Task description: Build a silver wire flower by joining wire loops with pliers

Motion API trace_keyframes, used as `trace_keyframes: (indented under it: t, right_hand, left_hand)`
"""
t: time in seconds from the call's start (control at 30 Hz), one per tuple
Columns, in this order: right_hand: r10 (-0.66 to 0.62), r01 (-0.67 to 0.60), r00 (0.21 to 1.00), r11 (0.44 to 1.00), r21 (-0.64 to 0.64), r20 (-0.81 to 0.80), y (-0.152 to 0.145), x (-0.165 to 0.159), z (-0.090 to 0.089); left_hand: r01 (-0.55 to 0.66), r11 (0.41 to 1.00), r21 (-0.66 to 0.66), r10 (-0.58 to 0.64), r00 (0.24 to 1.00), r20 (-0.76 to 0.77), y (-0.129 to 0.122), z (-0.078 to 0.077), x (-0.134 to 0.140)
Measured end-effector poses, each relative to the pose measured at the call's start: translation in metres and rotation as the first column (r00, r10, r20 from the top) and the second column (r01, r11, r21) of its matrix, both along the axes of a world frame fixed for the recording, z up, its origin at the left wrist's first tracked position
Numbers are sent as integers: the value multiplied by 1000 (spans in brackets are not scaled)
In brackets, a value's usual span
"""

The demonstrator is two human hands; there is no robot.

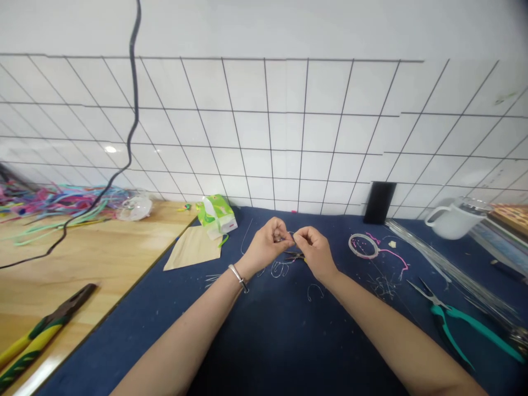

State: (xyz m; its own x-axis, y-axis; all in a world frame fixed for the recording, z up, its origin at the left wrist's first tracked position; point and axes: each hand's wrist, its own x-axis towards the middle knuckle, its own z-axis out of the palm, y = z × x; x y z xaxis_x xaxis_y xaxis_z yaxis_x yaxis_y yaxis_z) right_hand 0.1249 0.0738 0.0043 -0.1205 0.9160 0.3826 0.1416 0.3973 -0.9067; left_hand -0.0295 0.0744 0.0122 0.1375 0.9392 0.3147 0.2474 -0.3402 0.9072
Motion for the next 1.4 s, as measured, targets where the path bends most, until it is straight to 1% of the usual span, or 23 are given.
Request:
trace_keyframes:
  t: [0.13,0.23,0.4,0.5,0.67,0.83,0.97,1.13,1.33,1.4]
  right_hand:
    - [-9,1,995,997,77,101,1,0,0]
    - [-21,3,986,994,107,166,4,0,1]
    - [-98,55,958,985,162,270,7,1,2]
    - [-131,72,946,977,202,296,6,1,2]
    - [-147,89,953,972,217,266,3,1,1]
    - [-155,124,968,979,159,200,1,-1,-2]
    - [-137,115,976,985,130,168,1,-1,-4]
    - [-116,92,981,984,151,157,2,-1,-4]
    - [-130,113,984,984,136,123,0,-2,-6]
    - [-101,86,987,989,122,128,3,-1,-6]
  left_hand:
    - [49,997,-61,-47,998,40,4,-3,-2]
    - [33,998,-61,-30,999,42,5,-4,-3]
    - [16,999,-39,-17,999,-28,3,-4,-2]
    - [3,1000,-12,-4,997,-75,2,-4,-1]
    - [-35,999,38,41,986,-164,0,-4,3]
    - [-20,999,37,26,986,-166,-1,-5,5]
    - [-1,1000,23,4,990,-138,0,-8,5]
    - [37,999,4,-36,995,-88,1,-10,4]
    - [82,996,-29,-83,996,-28,2,-10,4]
    - [97,994,-59,-97,995,10,2,-12,4]
